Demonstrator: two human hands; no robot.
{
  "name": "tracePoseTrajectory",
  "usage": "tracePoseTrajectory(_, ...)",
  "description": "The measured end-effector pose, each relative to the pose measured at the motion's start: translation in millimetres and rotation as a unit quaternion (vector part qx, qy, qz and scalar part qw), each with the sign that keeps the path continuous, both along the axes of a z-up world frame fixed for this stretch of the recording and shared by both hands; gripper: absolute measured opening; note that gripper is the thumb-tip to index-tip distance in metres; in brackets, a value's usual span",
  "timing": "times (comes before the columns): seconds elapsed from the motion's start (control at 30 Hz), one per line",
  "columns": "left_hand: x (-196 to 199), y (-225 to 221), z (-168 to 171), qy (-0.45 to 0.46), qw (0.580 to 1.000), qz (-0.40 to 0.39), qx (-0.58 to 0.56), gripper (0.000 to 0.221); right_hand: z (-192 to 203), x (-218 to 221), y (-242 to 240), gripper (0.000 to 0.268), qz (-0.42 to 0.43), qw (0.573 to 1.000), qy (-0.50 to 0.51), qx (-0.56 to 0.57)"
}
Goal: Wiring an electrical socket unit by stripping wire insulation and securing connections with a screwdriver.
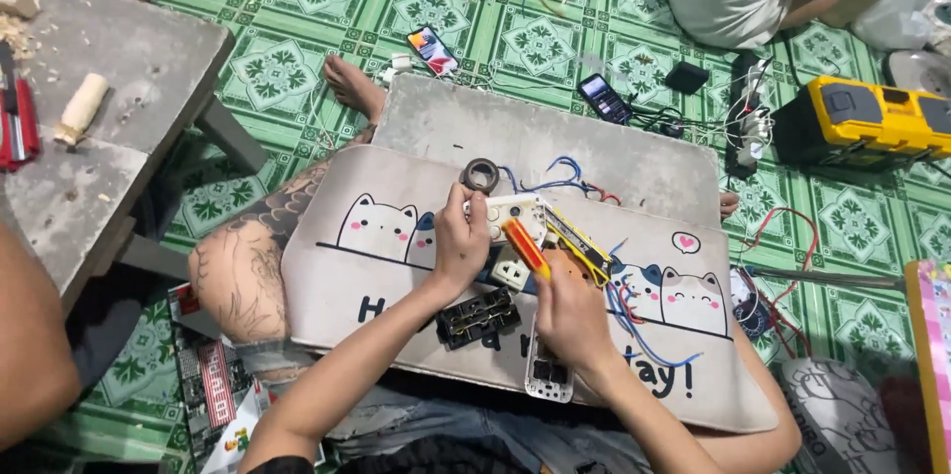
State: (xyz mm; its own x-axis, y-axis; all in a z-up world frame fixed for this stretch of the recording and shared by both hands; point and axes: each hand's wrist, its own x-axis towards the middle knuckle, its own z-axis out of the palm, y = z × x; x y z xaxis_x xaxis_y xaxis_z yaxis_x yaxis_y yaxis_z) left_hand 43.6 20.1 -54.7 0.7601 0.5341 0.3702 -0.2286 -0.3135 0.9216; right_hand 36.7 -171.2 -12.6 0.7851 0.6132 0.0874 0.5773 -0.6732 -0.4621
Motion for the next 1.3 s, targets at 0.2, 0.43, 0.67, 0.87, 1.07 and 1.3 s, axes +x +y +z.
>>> tracePoseTrajectory(0.2,1,-3,3,-0.001,0.999,-0.035,-0.029,0.024,-11,-2,-7,0.055,0.166,0.743,-0.174,0.624)
tracePoseTrajectory(0.43,10,0,-12,0.009,1.000,-0.014,-0.006,0.025,30,-22,-27,0.009,0.004,0.968,-0.043,0.246)
tracePoseTrajectory(0.67,14,7,-17,0.040,0.998,0.015,-0.035,0.027,17,-8,-1,0.018,0.010,0.976,-0.041,0.213)
tracePoseTrajectory(0.87,9,-6,-9,0.038,0.998,0.025,-0.032,0.027,-53,18,-21,0.033,0.078,0.946,-0.250,0.193)
tracePoseTrajectory(1.07,16,7,-22,0.029,0.999,0.034,-0.028,0.027,-43,2,-84,0.021,-0.033,0.976,0.008,0.213)
tracePoseTrajectory(1.3,7,-2,-16,0.040,0.998,0.040,0.014,0.028,-6,9,-12,0.021,0.026,0.986,-0.127,0.107)
